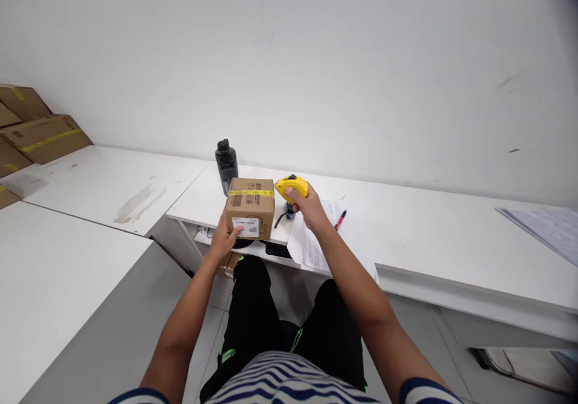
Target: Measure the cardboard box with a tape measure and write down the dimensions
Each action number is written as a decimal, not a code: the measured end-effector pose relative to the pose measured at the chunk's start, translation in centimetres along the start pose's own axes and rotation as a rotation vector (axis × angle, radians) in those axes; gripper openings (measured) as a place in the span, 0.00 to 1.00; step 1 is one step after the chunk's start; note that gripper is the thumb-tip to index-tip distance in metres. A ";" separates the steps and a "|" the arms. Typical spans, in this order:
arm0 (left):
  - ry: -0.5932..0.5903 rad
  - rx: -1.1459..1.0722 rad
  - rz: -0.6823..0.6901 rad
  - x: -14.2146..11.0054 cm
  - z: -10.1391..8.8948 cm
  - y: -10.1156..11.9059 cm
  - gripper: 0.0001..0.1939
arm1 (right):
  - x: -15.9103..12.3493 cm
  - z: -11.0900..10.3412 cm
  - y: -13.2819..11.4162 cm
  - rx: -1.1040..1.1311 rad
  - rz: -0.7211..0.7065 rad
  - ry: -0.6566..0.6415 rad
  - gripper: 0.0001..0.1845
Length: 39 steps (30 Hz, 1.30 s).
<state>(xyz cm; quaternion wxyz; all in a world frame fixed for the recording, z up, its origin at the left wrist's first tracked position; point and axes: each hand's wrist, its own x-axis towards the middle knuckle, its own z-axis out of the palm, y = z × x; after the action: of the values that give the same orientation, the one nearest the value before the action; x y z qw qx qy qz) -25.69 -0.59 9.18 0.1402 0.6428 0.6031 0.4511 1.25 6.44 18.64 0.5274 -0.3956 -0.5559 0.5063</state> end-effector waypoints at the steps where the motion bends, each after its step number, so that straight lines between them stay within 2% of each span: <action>1: -0.015 -0.042 -0.047 -0.5 0.7 -0.6 0.39 | 0.5 0.5 -0.5 -0.085 -0.010 -0.007 0.30; 4: 0.068 -0.212 -0.088 -0.4 1.9 -0.8 0.43 | 2.3 2.3 -2.1 -0.344 -0.112 -0.049 0.28; 6: 0.141 -0.351 -0.057 0.7 1.9 0.0 0.45 | 3.7 3.6 -3.1 -0.484 -0.181 -0.117 0.26; 8: 0.173 -0.474 -0.060 2.0 1.9 1.4 0.42 | 5.1 4.9 -3.7 -0.577 -0.219 -0.220 0.24; 10: 0.196 -0.552 -0.131 3.3 2.1 2.9 0.38 | 6.5 6.2 -3.9 -0.596 -0.257 -0.338 0.25; 13: 0.244 -0.585 -0.269 4.3 2.7 4.5 0.35 | 8.0 7.8 -3.5 -0.539 -0.327 -0.517 0.32; 15: 0.253 -0.598 -0.322 4.5 3.0 5.0 0.33 | 8.3 8.4 -3.1 -0.545 -0.374 -0.578 0.34; 18: 0.214 -0.650 -0.341 4.4 3.1 5.3 0.30 | 8.1 8.9 -3.0 -0.660 -0.398 -0.602 0.31; 22: 0.250 -0.707 -0.303 4.4 3.1 5.6 0.29 | 7.7 9.1 -3.5 -0.804 -0.421 -0.638 0.29; 26: 0.259 -0.691 -0.308 4.3 3.3 6.0 0.33 | 7.7 8.7 -4.2 -0.909 -0.446 -0.645 0.29; 32: 0.280 -0.599 -0.239 4.0 3.1 6.6 0.25 | 7.6 7.4 -4.4 -1.000 -0.444 -0.602 0.29; 39: 0.268 -0.578 -0.289 4.1 2.9 6.8 0.25 | 7.2 4.8 -5.2 -1.080 -0.399 -0.588 0.27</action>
<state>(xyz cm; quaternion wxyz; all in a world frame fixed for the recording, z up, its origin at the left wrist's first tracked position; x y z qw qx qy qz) -19.66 2.55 14.18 0.2985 0.4196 0.5483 0.6590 -3.93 11.89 25.38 0.1639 -0.3390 -0.9165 0.1349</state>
